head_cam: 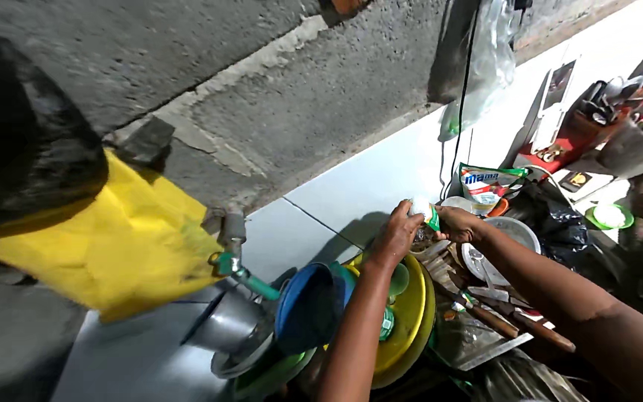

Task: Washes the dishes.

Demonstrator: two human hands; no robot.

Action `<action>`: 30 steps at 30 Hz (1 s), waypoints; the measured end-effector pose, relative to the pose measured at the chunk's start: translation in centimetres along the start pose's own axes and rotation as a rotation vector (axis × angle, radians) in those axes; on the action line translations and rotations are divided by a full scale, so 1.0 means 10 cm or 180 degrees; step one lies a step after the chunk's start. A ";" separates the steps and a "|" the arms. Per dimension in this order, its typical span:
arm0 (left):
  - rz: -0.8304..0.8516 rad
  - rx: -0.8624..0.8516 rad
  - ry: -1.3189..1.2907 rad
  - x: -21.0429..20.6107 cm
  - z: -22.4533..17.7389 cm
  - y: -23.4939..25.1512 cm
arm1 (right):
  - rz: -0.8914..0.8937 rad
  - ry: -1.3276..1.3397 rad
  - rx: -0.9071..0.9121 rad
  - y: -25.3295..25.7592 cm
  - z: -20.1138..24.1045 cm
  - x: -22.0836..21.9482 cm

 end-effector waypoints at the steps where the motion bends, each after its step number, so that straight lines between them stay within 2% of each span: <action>1: 0.0017 -0.0013 0.0002 -0.03 0.01 0.04 | -0.0027 -0.0061 0.0027 0.04 0.00 0.02; 7: 0.0101 -0.0073 0.0091 -0.08 0.09 0.18 | -0.0030 -0.0427 0.0211 0.26 0.02 0.03; 10: 0.0004 -0.0067 0.0038 -0.09 0.19 0.18 | 0.0080 -0.1119 0.0519 0.31 0.10 0.06; 13: 0.0037 -0.0081 0.0120 -0.09 0.25 0.18 | -0.0101 -0.2474 0.1309 0.23 0.32 0.07; 16: 0.0132 -0.0074 0.0178 -0.17 0.34 0.18 | -0.0160 -0.3190 0.2650 -0.05 0.59 -0.06; 19: 0.0052 0.0003 0.0065 -0.25 0.46 0.16 | 0.0348 -0.3760 0.3581 -0.20 0.67 -0.23; 22: 0.0019 -0.0163 0.0000 -0.31 0.51 0.13 | 0.0631 -0.4709 0.4013 -0.22 0.69 -0.37; 24: 0.0093 -0.0196 -0.0034 -0.31 0.53 0.10 | 0.1060 -0.5131 0.3638 -0.18 0.74 -0.47; 27: 0.0056 -0.0248 -0.0273 -0.34 0.58 0.06 | 0.1597 -0.5711 0.2463 -0.07 0.77 -0.58; 30: -0.0188 -0.0117 -0.0501 -0.35 0.66 0.02 | 0.1864 -0.6076 0.2309 0.00 0.73 -0.65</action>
Point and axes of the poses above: each hand's wrist, its own y-axis towards the middle knuckle, its own x-axis out of the back of the hand, z = x × y, the point moved 6 cm from there along y, towards the middle knuckle, and after that the axes turned 8 degrees about -z, right-handed, at the moved point
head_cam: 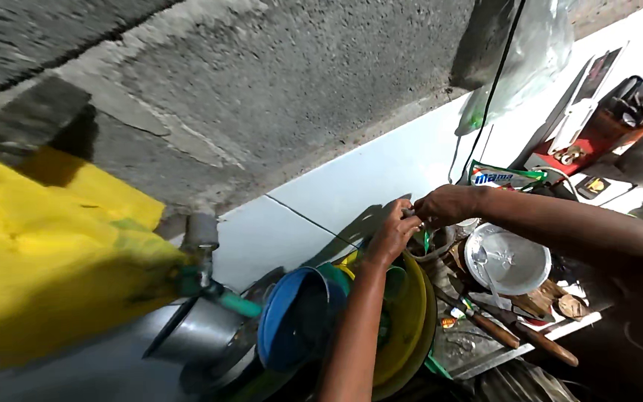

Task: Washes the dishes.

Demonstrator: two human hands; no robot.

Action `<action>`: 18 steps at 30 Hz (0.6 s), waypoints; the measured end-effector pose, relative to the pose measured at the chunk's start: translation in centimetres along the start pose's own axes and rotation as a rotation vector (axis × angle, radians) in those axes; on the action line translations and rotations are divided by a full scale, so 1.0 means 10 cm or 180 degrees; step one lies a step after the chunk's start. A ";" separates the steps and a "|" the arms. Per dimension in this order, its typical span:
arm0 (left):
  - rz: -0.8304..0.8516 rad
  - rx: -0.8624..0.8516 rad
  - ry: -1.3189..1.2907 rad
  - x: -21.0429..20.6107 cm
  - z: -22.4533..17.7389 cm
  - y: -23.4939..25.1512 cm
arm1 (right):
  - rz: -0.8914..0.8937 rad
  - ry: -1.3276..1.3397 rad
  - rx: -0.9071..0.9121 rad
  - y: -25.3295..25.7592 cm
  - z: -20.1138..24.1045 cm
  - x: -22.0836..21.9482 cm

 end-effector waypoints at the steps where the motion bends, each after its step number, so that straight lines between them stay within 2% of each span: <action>1: -0.0182 0.0065 -0.0053 0.00 0.02 -0.03 | -0.0008 0.0021 0.0015 0.02 0.00 0.00; 3: -0.0671 0.0356 -0.0272 0.00 0.06 -0.15 | 0.0003 0.0144 -0.0250 0.02 0.00 0.08; 6: -0.1570 0.1165 -0.1391 -0.17 0.11 -0.43 | -0.0075 0.0163 -0.0412 0.02 0.04 0.23; 8: -0.2042 0.2119 -0.2549 -0.39 0.14 -0.56 | -0.0135 0.0193 -0.0404 0.02 0.10 0.31; 11: -0.2032 0.3531 -0.4260 -0.62 0.05 -0.60 | -0.0226 0.0480 -0.0451 0.04 0.17 0.30; 14: -0.2006 0.3775 -0.5186 -0.65 0.04 -0.55 | -0.0322 0.0864 -0.0477 0.06 0.26 0.20; 16: -0.2164 0.3914 -0.5103 -0.67 0.11 -0.53 | -0.0072 0.1112 -0.0612 0.07 0.32 0.13; 18: -0.2041 0.3979 -0.4891 -0.68 0.15 -0.51 | 0.0507 0.0984 -0.0895 0.07 0.34 0.08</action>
Point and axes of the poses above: each hand's wrist, its own y-axis towards the middle knuckle, its own x-axis out of the back of the hand, z = x × y, the point moved 6 cm from there along y, towards the middle knuckle, and after that the axes turned 8 degrees about -z, right-handed, at the moved point
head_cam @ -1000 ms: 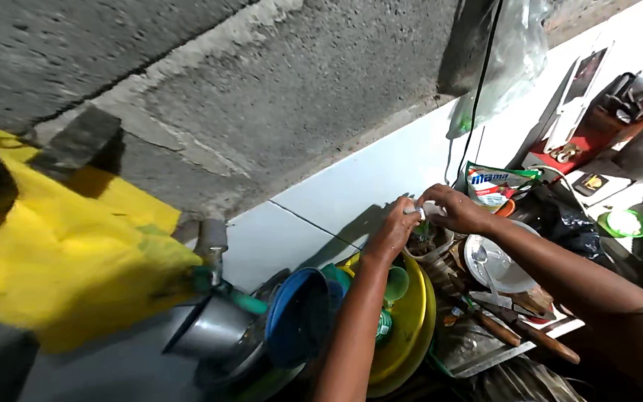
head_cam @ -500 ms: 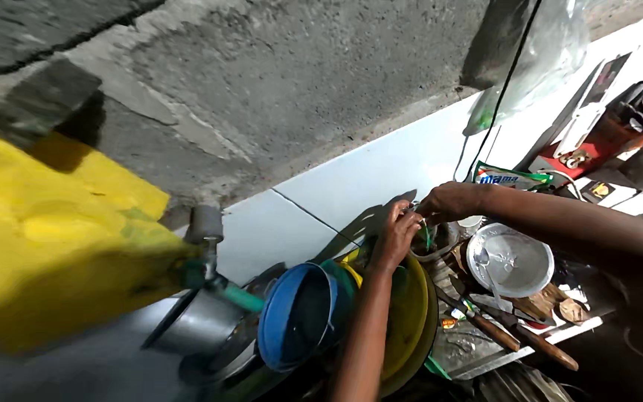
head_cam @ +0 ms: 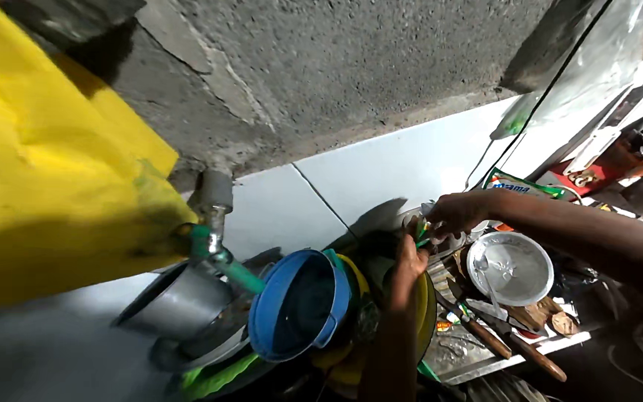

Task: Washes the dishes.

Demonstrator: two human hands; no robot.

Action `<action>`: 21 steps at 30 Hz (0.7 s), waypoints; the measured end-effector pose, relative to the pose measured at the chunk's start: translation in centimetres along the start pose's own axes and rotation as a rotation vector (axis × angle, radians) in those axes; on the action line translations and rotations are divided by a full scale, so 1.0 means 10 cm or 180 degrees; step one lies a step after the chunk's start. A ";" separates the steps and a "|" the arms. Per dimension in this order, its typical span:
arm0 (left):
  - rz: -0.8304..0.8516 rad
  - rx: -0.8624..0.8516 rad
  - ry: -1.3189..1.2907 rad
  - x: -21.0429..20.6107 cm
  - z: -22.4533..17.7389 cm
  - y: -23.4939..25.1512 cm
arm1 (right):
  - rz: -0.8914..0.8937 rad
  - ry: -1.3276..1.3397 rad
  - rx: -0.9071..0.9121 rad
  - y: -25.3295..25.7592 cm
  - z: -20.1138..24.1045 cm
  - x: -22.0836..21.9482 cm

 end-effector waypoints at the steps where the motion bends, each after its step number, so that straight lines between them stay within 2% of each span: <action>1: 0.0041 0.0006 0.0129 0.00 -0.01 0.01 | 0.0311 -0.0271 -0.0260 0.00 0.03 -0.02; 3: 0.0139 -0.0007 0.0318 -0.01 -0.02 0.00 | 0.0708 -0.1013 -0.0474 0.03 0.07 -0.03; 5: 0.0134 0.0060 0.0279 -0.01 -0.01 0.00 | 0.0712 -0.1550 -0.0303 0.09 0.03 -0.07; 8: 0.0125 0.0335 0.0033 -0.01 -0.02 -0.03 | 0.0950 -0.1807 -0.0399 0.13 0.07 -0.08; 10: 0.0270 0.0364 -0.0116 -0.01 -0.02 -0.04 | 0.1129 -0.1672 -0.0555 0.11 0.15 -0.03; 14: 0.0352 0.0208 -0.0103 -0.01 -0.06 -0.07 | 0.0715 -0.0913 -0.1392 -0.48 0.81 0.35; 15: 0.0338 0.0163 -0.0055 0.00 -0.07 -0.05 | 0.0752 -0.0911 -0.1439 -0.47 0.79 0.34; 17: 0.0322 0.0130 0.0006 0.01 -0.10 -0.03 | 0.1190 -0.1244 -0.1157 -0.07 0.33 0.11; 19: 0.0325 0.0184 0.0032 0.02 -0.12 -0.01 | 0.1380 -0.1134 -0.1135 0.14 0.03 -0.05; 21: 0.0277 0.0318 0.0029 0.01 -0.11 -0.03 | 0.1069 -0.0810 -0.1322 -0.10 0.30 0.11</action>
Point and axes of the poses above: each hand's wrist, its own y-axis towards the middle knuckle, its own x-axis out of the back of the hand, z = x × y, the point moved 6 cm from there along y, towards the middle knuckle, and after that the axes turned 8 degrees about -z, right-handed, at the moved point
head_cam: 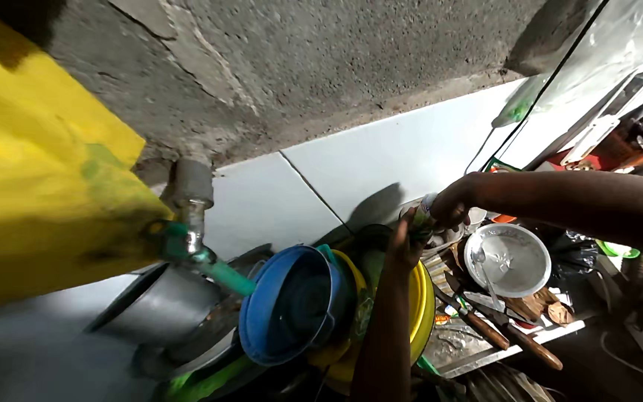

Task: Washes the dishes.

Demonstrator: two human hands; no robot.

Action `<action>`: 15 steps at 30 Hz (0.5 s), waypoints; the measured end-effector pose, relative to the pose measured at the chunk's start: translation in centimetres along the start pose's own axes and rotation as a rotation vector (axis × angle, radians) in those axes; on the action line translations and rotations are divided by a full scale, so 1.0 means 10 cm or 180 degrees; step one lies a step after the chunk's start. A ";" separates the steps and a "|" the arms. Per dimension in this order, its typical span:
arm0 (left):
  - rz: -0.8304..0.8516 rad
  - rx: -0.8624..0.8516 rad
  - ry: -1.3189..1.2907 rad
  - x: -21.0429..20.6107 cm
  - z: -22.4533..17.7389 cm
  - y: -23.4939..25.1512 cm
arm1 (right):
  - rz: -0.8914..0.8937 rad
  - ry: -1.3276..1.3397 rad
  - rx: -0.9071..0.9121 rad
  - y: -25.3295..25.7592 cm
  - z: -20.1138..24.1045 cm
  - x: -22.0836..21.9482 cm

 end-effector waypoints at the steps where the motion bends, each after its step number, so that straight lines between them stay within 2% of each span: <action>1: -0.0005 0.0051 -0.0011 -0.02 0.01 -0.02 | -0.0280 0.0345 -0.0170 -0.44 0.14 0.11; 2: 0.0029 0.0067 -0.0041 -0.03 0.02 -0.03 | -0.0617 0.0724 -0.0329 -0.82 0.27 0.19; 4: 0.0112 0.0018 -0.0106 -0.04 0.03 -0.03 | -0.0945 0.0981 -0.0404 -1.15 0.36 0.24; 8: -0.0068 -0.0029 0.0048 0.01 -0.04 0.01 | -0.1272 0.1313 -0.0295 -1.15 0.21 0.15; 12: 0.0014 0.0041 0.0040 0.03 -0.02 0.02 | -0.1193 0.1534 -0.0320 -1.09 0.23 0.19; 15: 0.0036 0.0044 -0.0170 -0.02 -0.02 -0.02 | -0.1081 0.0723 -0.0364 -1.11 0.36 0.29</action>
Point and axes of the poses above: each hand's wrist, its own y-axis towards the middle knuckle, its own x-axis out of the back of the hand, z = x × y, the point moved 6 cm from there along y, towards the middle knuckle, and after that the axes turned 8 degrees about -z, right-handed, at the moved point
